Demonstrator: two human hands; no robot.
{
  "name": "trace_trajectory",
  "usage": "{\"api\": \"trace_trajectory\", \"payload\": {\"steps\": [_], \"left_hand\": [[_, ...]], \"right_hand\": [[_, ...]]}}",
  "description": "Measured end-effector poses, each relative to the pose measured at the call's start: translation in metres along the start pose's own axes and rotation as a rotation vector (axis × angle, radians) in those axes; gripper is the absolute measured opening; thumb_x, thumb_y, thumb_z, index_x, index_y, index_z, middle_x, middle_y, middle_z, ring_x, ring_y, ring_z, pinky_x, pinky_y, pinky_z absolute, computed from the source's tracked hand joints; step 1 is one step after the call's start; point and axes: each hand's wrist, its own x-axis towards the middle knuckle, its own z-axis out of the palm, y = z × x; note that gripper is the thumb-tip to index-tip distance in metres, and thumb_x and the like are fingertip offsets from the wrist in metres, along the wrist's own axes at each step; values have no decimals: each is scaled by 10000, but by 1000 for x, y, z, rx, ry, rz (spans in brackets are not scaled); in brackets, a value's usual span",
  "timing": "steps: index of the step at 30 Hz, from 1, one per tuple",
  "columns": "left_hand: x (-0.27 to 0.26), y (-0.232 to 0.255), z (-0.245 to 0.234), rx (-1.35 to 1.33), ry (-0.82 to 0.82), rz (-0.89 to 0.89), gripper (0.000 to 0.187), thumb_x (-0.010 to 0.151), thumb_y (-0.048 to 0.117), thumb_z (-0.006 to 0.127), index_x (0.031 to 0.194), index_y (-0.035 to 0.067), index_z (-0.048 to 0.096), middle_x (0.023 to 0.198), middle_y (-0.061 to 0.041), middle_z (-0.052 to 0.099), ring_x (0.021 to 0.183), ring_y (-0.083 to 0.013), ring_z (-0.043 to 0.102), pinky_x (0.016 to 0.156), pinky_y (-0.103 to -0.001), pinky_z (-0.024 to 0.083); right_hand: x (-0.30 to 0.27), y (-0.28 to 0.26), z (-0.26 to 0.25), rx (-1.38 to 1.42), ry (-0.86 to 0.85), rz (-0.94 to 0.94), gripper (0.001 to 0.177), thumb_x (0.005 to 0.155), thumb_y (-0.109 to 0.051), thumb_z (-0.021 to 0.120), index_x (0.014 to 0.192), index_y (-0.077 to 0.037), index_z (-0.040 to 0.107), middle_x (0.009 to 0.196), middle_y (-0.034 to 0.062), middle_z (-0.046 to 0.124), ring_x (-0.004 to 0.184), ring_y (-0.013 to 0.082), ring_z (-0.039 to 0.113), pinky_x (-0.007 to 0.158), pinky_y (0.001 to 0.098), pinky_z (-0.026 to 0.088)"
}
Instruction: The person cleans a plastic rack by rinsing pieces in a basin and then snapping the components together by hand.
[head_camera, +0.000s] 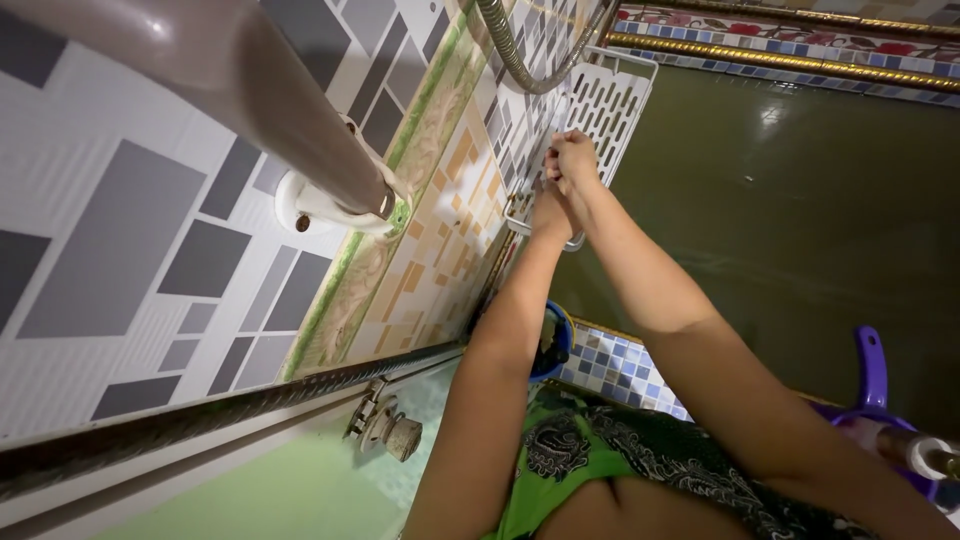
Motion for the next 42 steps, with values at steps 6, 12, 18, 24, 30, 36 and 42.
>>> {"api": "trace_trajectory", "payload": {"steps": [6,12,18,24,30,36,42], "left_hand": [[3,-12,20,31,63,35,730,920,428,558,1523,67,360,1564,-185,406,1450,-376,363,1207,-597,213],[-4,-2,4,-214,415,153,855,924,366,556,1585,-39,196,1571,-250,290,1466,-439,346,1198,-503,306],[-5,13,-25,0,136,36,789,882,366,680,1511,49,324,1566,-197,312,1450,-393,353,1158,-550,322],[-6,13,-25,113,-117,-52,789,876,357,706,1529,51,385,1633,-166,291,1529,-348,267,1225,-543,277],[-3,9,-20,102,-120,-46,790,880,336,715,1532,43,377,1641,-189,262,1526,-370,238,1217,-553,261],[-4,14,-29,84,-139,-73,805,861,328,724,1530,45,376,1640,-179,263,1527,-361,235,1213,-550,267],[-6,11,-27,76,-111,-56,785,860,310,736,1517,39,403,1633,-185,288,1529,-368,254,1208,-558,281]], "right_hand": [[19,0,7,202,-88,72,112,987,-22,501,895,-87,494,696,63,521,452,122,358,398,295,246],[24,16,-1,582,-134,401,204,1074,-151,422,906,-64,500,719,56,506,472,102,351,410,248,270],[41,-44,4,1038,-294,687,254,1024,-117,333,830,12,435,679,88,470,423,103,343,368,247,280],[12,-101,1,1175,-254,780,267,1034,-91,310,859,46,458,642,59,448,439,105,405,389,240,330],[4,-142,-11,1215,-267,801,269,1074,-55,346,886,76,487,699,80,504,490,127,498,415,229,445],[9,-152,-13,1127,-249,734,332,1066,-32,389,771,37,525,853,177,557,523,136,568,438,232,516],[13,-158,-11,1045,-265,717,281,1108,-64,380,926,101,517,872,162,569,556,146,604,463,230,545]]}}
